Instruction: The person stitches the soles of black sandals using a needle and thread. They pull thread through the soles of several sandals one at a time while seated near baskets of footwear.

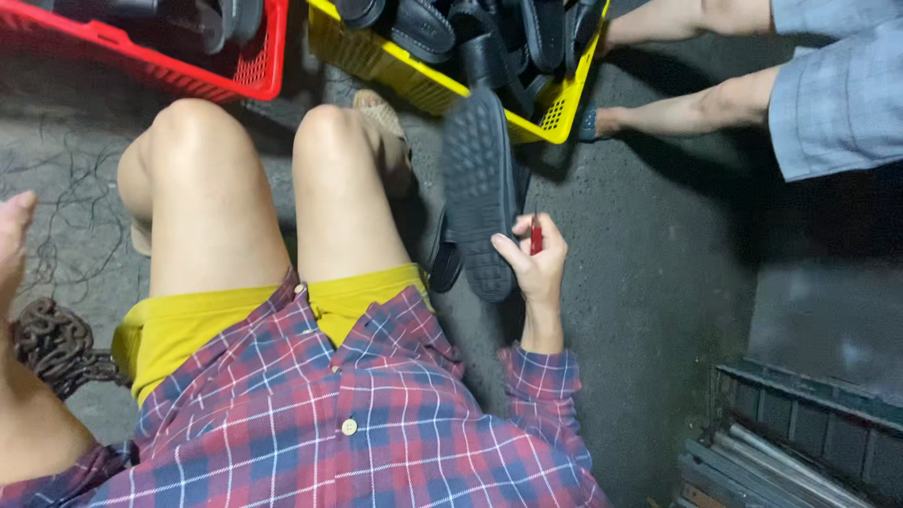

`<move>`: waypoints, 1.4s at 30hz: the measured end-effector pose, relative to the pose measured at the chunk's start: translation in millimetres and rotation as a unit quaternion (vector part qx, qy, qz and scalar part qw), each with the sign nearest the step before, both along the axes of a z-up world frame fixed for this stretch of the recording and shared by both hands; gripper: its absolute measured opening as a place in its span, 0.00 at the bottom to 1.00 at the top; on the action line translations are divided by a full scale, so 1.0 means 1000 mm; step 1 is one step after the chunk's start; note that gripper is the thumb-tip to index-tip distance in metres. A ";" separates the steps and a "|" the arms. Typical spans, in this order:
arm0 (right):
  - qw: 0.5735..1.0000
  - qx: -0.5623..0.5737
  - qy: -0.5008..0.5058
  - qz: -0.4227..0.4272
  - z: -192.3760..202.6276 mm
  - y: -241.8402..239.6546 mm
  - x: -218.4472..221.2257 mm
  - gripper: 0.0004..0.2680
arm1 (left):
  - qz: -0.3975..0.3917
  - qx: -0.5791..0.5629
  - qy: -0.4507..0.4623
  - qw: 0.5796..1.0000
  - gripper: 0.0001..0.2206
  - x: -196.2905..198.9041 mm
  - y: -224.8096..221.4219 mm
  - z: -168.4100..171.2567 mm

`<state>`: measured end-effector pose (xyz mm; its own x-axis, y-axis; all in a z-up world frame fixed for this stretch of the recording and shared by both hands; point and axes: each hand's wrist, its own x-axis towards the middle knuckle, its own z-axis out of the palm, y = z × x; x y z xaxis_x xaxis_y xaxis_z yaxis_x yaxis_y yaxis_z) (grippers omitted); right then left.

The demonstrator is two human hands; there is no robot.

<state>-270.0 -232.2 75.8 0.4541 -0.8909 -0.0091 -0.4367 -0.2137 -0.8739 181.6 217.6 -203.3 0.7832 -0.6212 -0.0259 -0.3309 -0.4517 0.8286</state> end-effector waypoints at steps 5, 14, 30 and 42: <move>0.981 -0.108 0.147 0.059 -0.091 -0.032 -0.023 0.10 | 0.020 -0.019 -0.117 0.993 0.11 -0.045 -0.082 0.108; 0.938 0.258 -0.199 -0.120 -0.174 -0.169 0.095 0.09 | -0.106 0.026 -0.274 0.956 0.09 -0.086 -0.156 0.229; 0.837 0.201 -0.506 0.058 -0.002 -0.015 0.168 0.13 | -0.054 -0.334 0.398 0.853 0.25 -0.148 -0.229 0.268; 0.871 0.100 0.064 0.476 -0.017 0.124 0.125 0.12 | 0.095 -0.356 0.351 0.861 0.27 -0.142 -0.167 0.244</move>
<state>-144.9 -107.8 58.7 0.9703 -0.0848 -0.2264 -0.2415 -0.3817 -0.8922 40.0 50.3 40.8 0.8194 -0.5372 -0.2001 0.3875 0.2617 0.8840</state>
